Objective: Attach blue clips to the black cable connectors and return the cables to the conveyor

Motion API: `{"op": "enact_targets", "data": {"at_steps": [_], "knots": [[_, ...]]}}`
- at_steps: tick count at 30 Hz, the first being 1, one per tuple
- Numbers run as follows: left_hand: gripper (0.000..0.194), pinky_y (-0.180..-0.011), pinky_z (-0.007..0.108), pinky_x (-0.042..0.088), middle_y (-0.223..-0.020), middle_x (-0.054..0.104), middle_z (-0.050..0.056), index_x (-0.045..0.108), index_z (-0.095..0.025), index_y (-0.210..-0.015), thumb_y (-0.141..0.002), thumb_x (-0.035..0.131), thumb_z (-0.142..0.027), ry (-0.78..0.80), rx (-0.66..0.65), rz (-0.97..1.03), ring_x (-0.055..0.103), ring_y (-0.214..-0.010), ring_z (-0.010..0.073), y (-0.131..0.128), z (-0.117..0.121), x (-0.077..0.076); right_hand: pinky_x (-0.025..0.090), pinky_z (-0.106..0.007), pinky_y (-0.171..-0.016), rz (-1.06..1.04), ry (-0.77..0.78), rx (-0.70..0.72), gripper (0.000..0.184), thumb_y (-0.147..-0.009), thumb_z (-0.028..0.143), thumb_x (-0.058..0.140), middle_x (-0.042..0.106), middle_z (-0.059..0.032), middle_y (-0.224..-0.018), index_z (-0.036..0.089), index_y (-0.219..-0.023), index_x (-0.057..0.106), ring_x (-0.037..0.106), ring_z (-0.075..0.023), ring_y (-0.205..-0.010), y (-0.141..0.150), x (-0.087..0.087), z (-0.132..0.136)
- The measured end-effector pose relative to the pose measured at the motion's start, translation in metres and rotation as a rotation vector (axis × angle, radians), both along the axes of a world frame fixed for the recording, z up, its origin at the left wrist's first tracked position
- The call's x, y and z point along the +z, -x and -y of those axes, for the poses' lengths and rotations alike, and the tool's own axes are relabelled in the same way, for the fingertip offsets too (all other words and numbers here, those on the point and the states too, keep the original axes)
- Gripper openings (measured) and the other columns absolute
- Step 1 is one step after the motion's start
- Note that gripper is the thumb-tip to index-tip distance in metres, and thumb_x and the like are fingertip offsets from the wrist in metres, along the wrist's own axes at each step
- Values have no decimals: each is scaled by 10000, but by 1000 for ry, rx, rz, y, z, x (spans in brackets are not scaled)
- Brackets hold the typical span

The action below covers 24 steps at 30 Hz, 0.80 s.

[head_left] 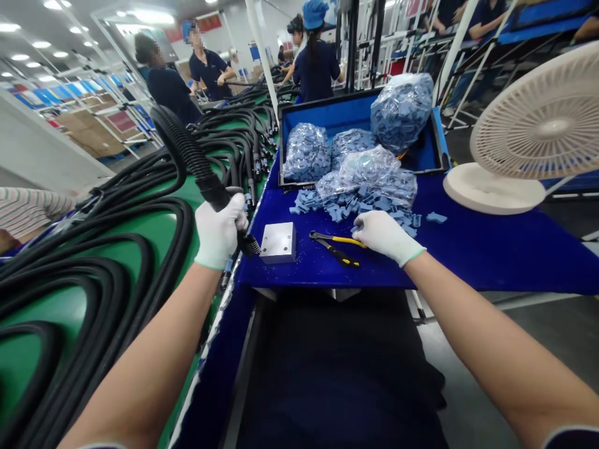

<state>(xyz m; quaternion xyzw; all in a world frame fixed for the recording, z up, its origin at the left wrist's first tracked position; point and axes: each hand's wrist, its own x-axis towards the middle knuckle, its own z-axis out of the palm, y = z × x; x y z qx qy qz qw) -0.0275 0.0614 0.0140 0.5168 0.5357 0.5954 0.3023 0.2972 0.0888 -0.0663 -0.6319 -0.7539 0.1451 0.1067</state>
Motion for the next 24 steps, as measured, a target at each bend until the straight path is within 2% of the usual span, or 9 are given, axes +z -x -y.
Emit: {"op": "enact_targets", "data": {"at_steps": [3,6,12,15,18,21,24], "knots": [[240,-467,251,382,-515,446,-87,653,-194,-965,-788,750,-325,-99,-21,3,404,-422,92,-7,-11,-6,527,-288,-888,-210,-12,82,321,-865,267,715,797,-97,-1059,152,-1154,797,733,-236,-966,8,13,5],[221,-467,256,388,-513,459,-76,672,-172,-965,-803,727,-311,-76,-51,-32,425,-422,97,-12,-12,-16,540,-290,-887,-419,3,193,298,-823,256,760,794,-69,-1074,170,-1102,819,728,-223,-945,24,22,13],[187,-488,260,394,-537,499,-59,658,-175,-931,-826,707,-322,-90,74,-110,458,-450,109,-10,-11,-27,531,-314,-942,-681,51,433,308,-874,286,739,788,-59,-1115,176,-1154,801,722,-216,-992,88,27,11],[209,-509,266,416,-528,491,-66,651,-177,-958,-820,696,-327,-5,-21,-95,459,-451,117,-4,-13,-24,508,-284,-846,-732,20,522,221,-890,263,688,775,-43,-987,147,-1049,788,684,-182,-888,125,29,1],[247,-606,273,478,-628,600,-21,670,-161,-995,-812,706,-324,10,-60,-158,561,-562,139,4,-15,-22,444,-259,-707,-719,12,561,216,-890,312,659,689,-7,-762,115,-864,742,603,-150,-730,155,28,-9],[286,-691,275,510,-749,668,14,686,-149,-1046,-819,712,-321,-17,-66,-190,621,-677,153,10,-16,-25,383,-238,-633,-726,46,595,286,-881,366,656,620,21,-675,102,-777,693,551,-113,-644,172,24,-19],[320,-670,271,510,-751,650,2,677,-151,-1070,-808,734,-326,-4,-85,-113,613,-666,150,10,-19,-29,365,-231,-584,-731,106,611,337,-861,429,675,593,32,-625,112,-747,685,532,-101,-587,180,18,-28]]}}
